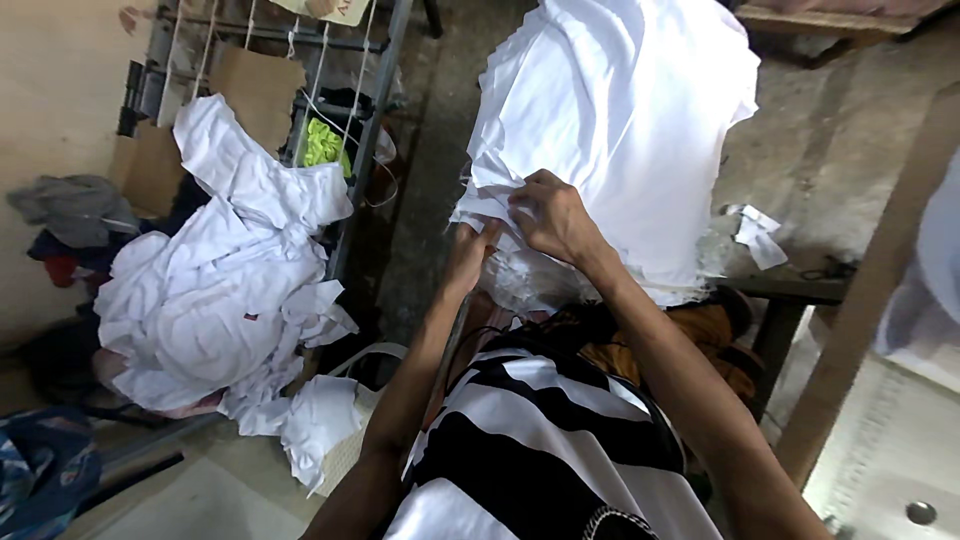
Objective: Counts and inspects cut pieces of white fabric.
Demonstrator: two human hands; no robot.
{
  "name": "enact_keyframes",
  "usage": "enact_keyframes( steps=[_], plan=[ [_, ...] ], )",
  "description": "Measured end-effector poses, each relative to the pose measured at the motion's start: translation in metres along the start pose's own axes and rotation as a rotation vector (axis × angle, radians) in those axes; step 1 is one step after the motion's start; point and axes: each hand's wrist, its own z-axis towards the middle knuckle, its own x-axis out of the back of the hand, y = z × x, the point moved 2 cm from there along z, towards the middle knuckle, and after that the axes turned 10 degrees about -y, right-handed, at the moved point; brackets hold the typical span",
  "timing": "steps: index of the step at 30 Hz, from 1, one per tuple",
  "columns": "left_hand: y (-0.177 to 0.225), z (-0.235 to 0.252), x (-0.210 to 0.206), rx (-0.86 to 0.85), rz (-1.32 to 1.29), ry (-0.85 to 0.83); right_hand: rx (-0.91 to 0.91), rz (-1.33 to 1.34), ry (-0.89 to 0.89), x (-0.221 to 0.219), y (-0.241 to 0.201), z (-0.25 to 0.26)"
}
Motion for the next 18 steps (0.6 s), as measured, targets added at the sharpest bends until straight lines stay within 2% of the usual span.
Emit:
enact_keyframes(
  steps=[11, 18],
  plan=[
    [0.0023, 0.0020, -0.0049, 0.033, 0.031, 0.073, 0.054, 0.008, -0.088, -0.0052, 0.0050, -0.0053],
    [0.0006, 0.0019, -0.0050, 0.022, 0.040, 0.061, 0.040, 0.001, -0.011, 0.0000, 0.0031, -0.0080]
  ],
)
